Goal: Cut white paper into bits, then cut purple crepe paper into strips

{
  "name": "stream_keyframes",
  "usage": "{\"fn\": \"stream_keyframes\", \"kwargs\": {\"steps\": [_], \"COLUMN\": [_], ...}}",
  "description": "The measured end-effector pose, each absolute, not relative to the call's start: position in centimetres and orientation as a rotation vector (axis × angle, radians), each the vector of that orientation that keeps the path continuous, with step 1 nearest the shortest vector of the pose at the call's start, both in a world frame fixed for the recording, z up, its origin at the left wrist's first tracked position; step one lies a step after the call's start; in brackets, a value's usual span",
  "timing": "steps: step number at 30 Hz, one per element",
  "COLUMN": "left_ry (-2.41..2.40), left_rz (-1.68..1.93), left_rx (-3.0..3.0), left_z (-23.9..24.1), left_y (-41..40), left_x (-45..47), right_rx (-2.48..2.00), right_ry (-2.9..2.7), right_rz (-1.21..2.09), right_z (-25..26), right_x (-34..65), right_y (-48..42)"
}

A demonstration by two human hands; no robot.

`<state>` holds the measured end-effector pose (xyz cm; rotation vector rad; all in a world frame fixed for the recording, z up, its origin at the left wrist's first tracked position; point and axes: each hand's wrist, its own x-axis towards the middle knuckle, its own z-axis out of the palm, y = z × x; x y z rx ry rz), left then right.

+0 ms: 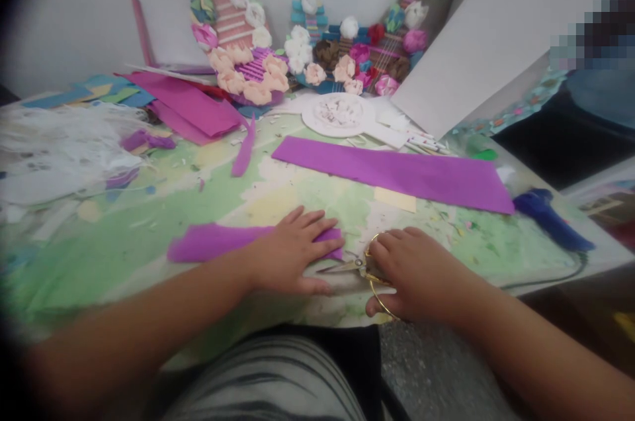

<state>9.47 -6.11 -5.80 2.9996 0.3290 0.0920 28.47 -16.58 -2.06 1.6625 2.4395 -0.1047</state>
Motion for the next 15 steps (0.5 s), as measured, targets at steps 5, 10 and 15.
{"fn": "stream_keyframes", "kwargs": {"steps": [5,10,15], "left_ry": [0.324,0.337,0.316], "left_rz": [0.064,0.017,0.03], "left_rx": [2.994,2.97,2.961], "left_z": [-5.84,-5.63,-5.8], "left_y": [-6.11,-6.1,-5.98], "left_x": [9.41,9.4,9.35], "right_rx": [1.671,1.674,1.653], "right_ry": [2.387,2.367,2.374], "right_rz": [-0.185,-0.24,-0.353], "right_z": [-2.08,-1.77,-1.48], "right_x": [28.57,28.85,29.43], "right_y": [-16.43,-16.37,-16.38]}}
